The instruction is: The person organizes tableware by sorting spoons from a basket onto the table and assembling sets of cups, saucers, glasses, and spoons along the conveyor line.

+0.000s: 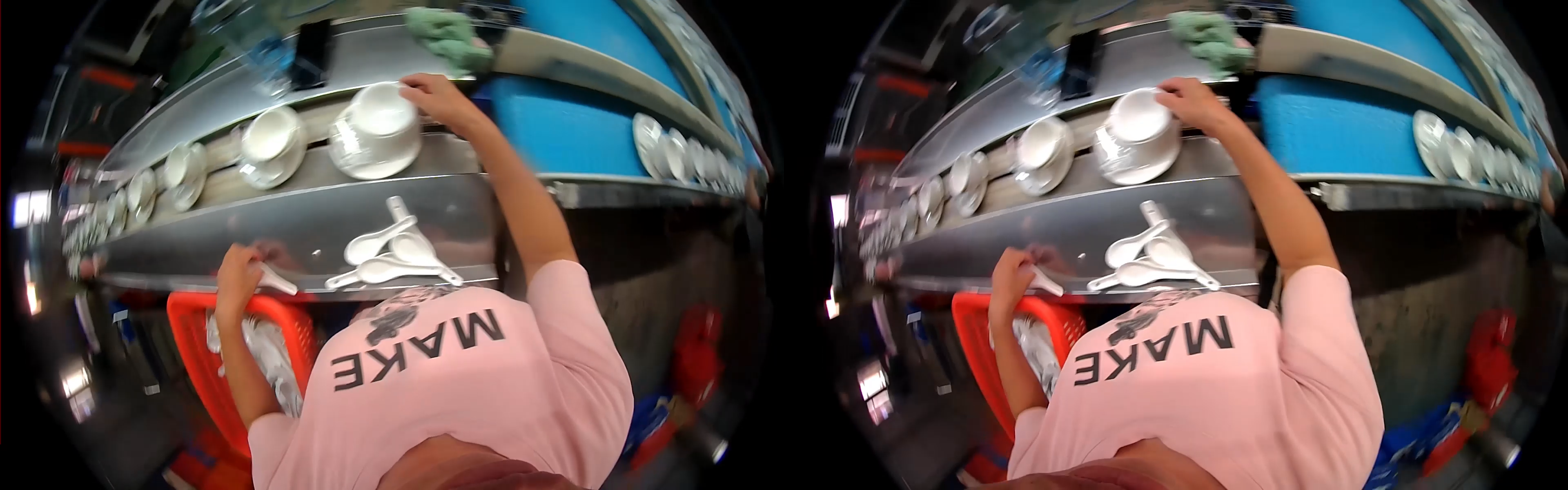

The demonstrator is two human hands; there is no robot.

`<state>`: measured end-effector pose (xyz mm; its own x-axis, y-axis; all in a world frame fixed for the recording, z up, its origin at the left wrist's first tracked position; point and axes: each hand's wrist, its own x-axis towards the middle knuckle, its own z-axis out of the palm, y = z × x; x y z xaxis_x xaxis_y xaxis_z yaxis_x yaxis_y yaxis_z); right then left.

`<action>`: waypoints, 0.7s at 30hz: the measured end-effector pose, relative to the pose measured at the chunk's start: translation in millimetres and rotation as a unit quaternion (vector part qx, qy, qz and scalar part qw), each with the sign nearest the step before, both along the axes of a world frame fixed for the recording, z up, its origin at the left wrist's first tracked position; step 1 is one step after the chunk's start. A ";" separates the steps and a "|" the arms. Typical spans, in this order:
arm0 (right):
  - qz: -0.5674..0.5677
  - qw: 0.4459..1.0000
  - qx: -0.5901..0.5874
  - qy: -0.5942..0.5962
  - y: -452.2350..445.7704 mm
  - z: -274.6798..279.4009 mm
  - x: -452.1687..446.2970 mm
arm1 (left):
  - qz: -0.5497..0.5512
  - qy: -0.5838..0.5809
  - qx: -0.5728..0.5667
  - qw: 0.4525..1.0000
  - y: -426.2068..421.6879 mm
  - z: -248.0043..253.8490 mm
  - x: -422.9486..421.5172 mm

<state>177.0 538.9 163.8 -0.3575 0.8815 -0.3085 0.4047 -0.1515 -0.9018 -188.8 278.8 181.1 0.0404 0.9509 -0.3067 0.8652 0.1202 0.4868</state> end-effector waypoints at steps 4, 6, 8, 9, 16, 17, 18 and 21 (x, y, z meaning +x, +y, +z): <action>-0.154 0.948 0.253 -0.115 9.6 35.7 105.6 | 0.029 -0.061 -0.059 0.996 7.4 12.6 5.6; -0.262 0.868 0.364 -0.214 4.8 68.2 183.1 | 0.092 -0.096 -0.102 0.986 10.6 15.1 11.1; -0.344 0.746 0.429 -0.375 2.9 77.8 282.4 | 0.122 -0.128 -0.107 0.978 14.9 13.6 13.8; -0.383 0.645 0.436 -0.496 -3.4 90.2 324.8 | 0.144 -0.142 -0.111 0.973 13.5 13.5 13.7; -0.250 0.693 0.145 -0.661 -4.8 30.8 692.2 | 0.167 -0.234 -0.134 0.948 48.3 20.6 42.2; -0.288 0.797 0.063 -0.527 -7.9 45.9 671.5 | 0.160 -0.258 -0.129 0.944 53.5 18.3 46.9; -0.350 0.883 -0.015 -0.311 -17.9 64.4 618.4 | 0.176 -0.274 -0.128 0.937 60.8 24.4 58.3; -0.356 0.908 0.020 -0.222 -36.6 78.2 545.1 | 0.238 -0.353 -0.183 0.886 76.3 20.6 76.1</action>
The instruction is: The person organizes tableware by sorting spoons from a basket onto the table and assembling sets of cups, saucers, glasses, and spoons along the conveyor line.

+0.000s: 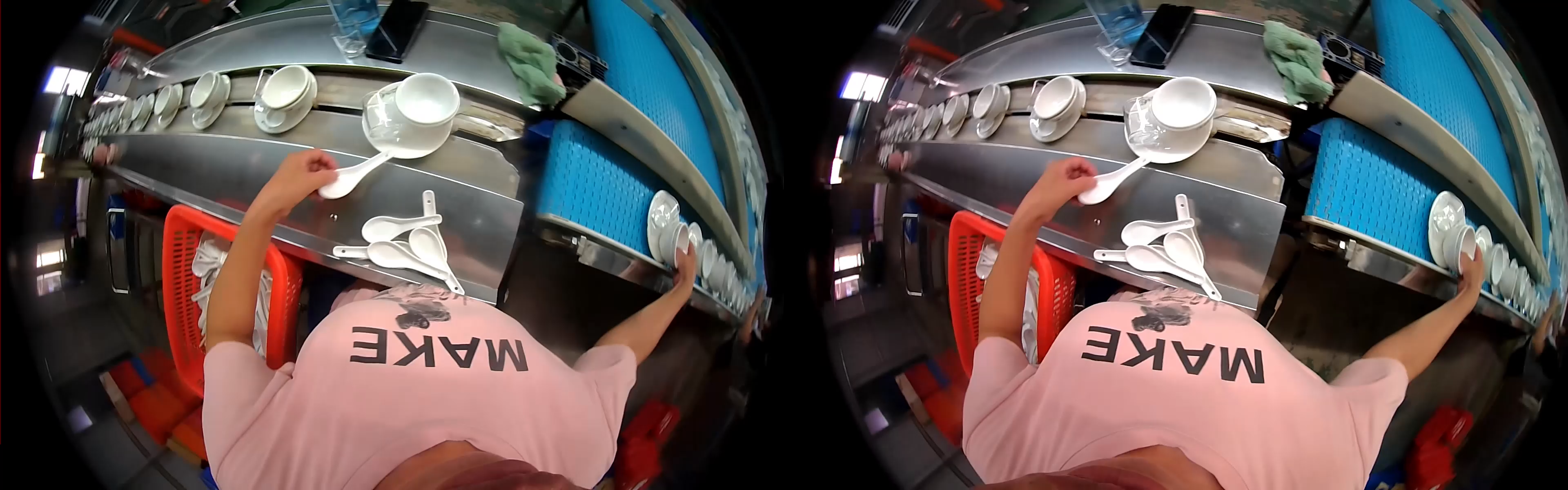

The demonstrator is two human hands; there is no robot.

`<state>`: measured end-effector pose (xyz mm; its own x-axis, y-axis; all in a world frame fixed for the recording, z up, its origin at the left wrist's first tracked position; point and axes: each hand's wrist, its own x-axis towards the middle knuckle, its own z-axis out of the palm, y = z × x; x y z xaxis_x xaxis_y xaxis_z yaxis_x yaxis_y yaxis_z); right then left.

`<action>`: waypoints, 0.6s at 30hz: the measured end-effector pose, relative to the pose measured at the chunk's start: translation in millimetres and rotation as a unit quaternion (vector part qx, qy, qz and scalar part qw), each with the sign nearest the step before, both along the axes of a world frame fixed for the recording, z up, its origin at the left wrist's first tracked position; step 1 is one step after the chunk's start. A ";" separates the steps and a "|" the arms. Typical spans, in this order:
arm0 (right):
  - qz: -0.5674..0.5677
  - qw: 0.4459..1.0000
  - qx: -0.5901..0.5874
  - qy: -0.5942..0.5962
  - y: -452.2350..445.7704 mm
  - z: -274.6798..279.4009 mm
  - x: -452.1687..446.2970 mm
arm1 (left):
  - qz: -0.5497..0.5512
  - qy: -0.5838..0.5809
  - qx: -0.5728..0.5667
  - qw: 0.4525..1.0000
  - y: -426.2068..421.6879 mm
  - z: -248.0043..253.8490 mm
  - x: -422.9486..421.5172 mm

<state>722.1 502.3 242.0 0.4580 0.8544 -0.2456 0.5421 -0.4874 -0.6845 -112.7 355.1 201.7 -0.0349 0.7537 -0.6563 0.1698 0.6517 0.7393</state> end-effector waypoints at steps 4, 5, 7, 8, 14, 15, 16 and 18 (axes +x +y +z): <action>0.067 0.991 0.071 0.088 -13.9 0.5 -94.9 | 0.048 -0.049 0.018 0.997 9.5 -19.0 12.7; 0.072 0.988 0.084 0.109 -19.2 0.7 -124.1 | 0.072 -0.075 0.029 0.994 10.0 -22.9 17.1; 0.092 0.981 0.068 0.158 -19.8 -4.0 -174.4 | 0.101 -0.105 0.051 0.988 9.0 -22.2 26.8; 0.092 0.977 0.056 0.183 -19.1 -3.8 -204.2 | 0.107 -0.110 0.063 0.986 8.3 -18.0 32.1; 0.230 0.943 -0.002 0.241 11.3 -23.5 -364.4 | -0.083 0.061 0.146 0.984 -15.7 -13.9 50.7; 0.247 0.938 -0.019 0.244 19.0 -29.4 -385.2 | -0.142 0.111 0.167 0.969 -21.3 -12.1 57.5; 0.271 0.926 -0.014 0.262 26.0 -38.1 -403.7 | -0.139 0.139 0.181 0.964 -25.6 -5.7 65.9; 0.300 0.903 -0.012 0.306 32.5 -53.0 -440.8 | -0.148 0.180 0.209 0.950 -29.2 -8.5 69.4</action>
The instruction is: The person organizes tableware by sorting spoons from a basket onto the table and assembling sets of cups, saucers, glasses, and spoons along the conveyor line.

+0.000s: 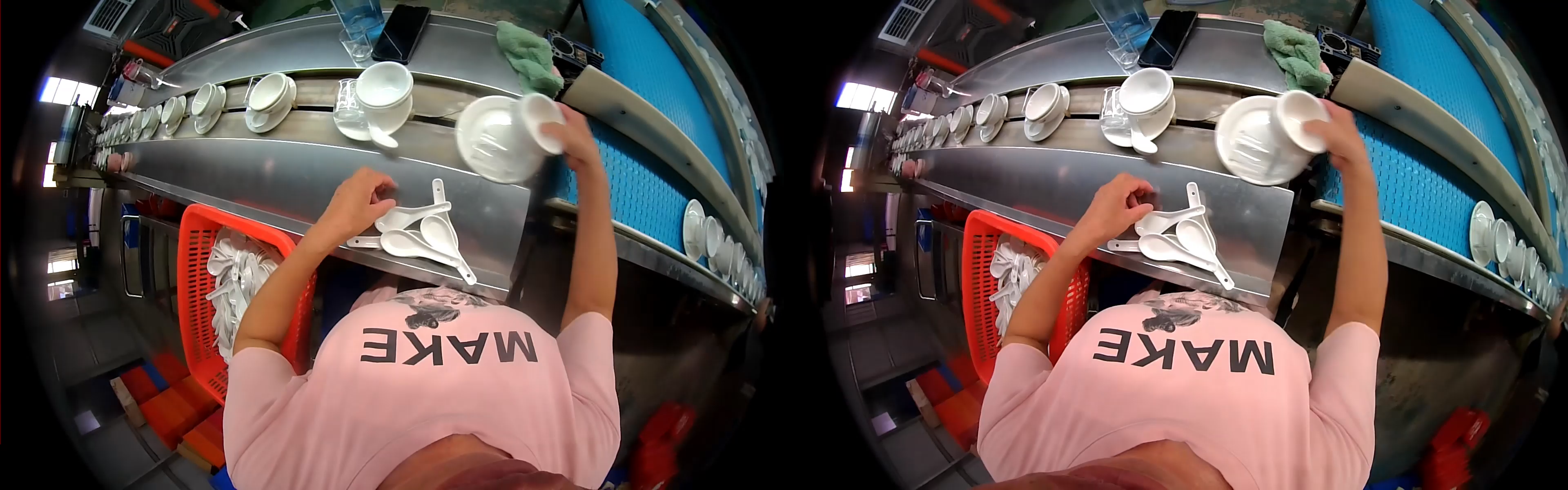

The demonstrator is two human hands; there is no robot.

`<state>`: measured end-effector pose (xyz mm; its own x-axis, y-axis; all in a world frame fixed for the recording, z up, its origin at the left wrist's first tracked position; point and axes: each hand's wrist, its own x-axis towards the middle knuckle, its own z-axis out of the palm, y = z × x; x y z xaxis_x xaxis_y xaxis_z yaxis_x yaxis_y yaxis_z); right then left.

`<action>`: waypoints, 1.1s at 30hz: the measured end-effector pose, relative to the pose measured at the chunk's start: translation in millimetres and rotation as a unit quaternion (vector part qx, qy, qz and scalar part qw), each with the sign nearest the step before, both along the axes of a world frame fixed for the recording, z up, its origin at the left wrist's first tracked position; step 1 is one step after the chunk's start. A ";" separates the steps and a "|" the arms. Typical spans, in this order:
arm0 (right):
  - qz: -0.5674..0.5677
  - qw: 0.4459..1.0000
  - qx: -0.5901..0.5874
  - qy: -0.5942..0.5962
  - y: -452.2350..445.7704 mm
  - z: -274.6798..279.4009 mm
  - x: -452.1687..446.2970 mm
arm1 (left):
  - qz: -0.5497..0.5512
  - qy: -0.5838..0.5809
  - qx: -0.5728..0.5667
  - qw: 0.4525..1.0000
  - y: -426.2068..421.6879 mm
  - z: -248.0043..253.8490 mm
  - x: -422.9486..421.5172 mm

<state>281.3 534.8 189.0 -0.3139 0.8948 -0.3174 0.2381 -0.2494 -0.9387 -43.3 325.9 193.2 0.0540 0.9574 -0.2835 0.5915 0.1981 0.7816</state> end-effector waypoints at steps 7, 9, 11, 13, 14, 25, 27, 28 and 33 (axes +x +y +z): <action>0.054 0.998 -0.008 -0.040 3.7 -24.2 -89.2 | 0.058 0.093 0.104 0.988 38.7 -26.2 -27.2; 0.060 0.996 -0.018 -0.063 -2.4 -10.8 -93.7 | 0.084 0.158 0.144 0.973 39.3 -36.7 -39.7; 0.041 0.998 -0.026 -0.039 -9.7 3.9 -81.9 | 0.060 0.170 0.225 0.958 30.0 -31.6 -49.7; -0.008 0.998 0.033 -0.048 -7.9 7.2 -41.4 | 0.028 0.164 0.199 0.966 14.9 -15.8 -49.2; -0.041 0.997 0.055 -0.046 -9.5 18.2 -17.4 | 0.006 0.112 0.092 0.989 8.6 -5.5 -44.7; -0.451 0.485 0.254 -0.705 -41.9 85.4 352.7 | -0.058 0.004 -0.064 0.996 3.9 7.4 -4.1; -0.424 0.554 0.145 -0.702 -36.6 70.6 420.4 | -0.032 0.012 -0.072 0.997 11.3 6.1 -10.5; -0.373 0.611 0.069 -0.695 -30.9 56.5 452.8 | -0.020 0.023 -0.060 0.998 11.5 2.6 -15.5; -0.386 0.835 -0.026 -0.391 -27.2 31.9 476.4 | 0.009 0.010 -0.031 0.999 13.2 -7.9 -47.5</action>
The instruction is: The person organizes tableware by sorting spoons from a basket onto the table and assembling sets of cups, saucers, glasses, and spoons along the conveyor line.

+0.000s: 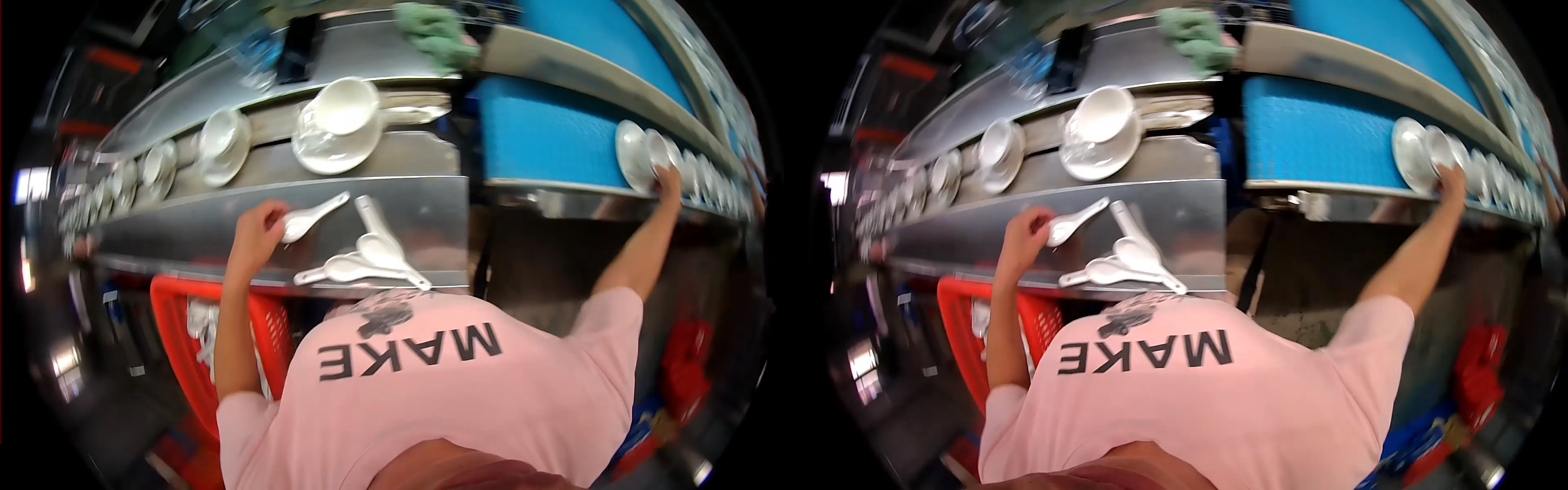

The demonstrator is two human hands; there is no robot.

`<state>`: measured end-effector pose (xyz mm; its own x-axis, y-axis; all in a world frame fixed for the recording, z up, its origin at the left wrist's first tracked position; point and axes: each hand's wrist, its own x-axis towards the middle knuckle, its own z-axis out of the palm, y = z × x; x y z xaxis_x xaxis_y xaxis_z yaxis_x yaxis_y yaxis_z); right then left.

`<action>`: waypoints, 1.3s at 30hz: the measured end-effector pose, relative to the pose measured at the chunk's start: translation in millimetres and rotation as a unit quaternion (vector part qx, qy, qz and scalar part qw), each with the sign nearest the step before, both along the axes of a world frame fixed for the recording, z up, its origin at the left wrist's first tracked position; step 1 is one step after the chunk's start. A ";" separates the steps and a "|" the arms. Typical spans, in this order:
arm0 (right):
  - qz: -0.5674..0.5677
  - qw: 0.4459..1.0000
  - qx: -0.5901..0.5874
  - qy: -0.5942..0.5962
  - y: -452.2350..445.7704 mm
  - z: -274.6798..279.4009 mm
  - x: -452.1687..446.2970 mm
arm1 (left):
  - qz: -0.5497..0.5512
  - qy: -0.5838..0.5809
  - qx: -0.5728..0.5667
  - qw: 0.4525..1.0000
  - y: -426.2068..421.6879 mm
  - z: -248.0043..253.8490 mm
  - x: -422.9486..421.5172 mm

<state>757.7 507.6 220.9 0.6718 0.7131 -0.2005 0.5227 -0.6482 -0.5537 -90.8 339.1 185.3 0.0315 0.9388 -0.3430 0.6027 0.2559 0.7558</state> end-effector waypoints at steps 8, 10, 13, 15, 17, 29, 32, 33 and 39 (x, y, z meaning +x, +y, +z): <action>0.133 0.949 0.165 0.232 -21.1 -16.6 -187.7 | 0.229 -0.193 -0.114 0.947 21.5 -3.5 -10.0; 0.144 0.936 0.173 0.271 -20.3 -23.4 -245.1 | 0.248 -0.221 -0.094 0.939 24.7 -6.1 -7.7; 0.196 0.917 0.161 0.308 -14.6 -17.5 -338.6 | 0.267 -0.278 -0.043 0.922 26.5 -8.3 -3.5; 0.259 0.894 0.150 0.334 -4.1 -24.6 -388.2 | 0.233 -0.170 -0.006 0.957 22.2 -8.0 1.3; 0.308 0.868 0.138 0.364 6.1 -33.7 -435.6 | 0.169 -0.059 -0.001 0.984 20.2 1.2 17.0; 0.428 0.828 0.059 0.357 30.5 -91.3 -531.7 | -0.067 -0.024 0.094 0.993 -6.8 -3.5 130.0; 0.404 0.883 0.102 0.215 25.2 -47.5 -473.2 | -0.037 -0.072 0.057 0.995 -5.0 -8.5 132.2; 0.370 0.893 0.200 0.160 24.3 -41.3 -443.0 | -0.008 -0.095 0.016 0.995 -3.4 -12.3 131.0; 0.020 0.889 0.298 -0.347 11.0 1.0 -188.7 | 0.045 -0.159 -0.087 0.982 6.9 -15.4 103.1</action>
<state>569.1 518.7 221.9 0.4577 0.5801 0.6737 0.8887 -0.3214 -0.3270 12.3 346.0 169.9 0.0826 0.8704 -0.4854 0.3111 0.4402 0.8423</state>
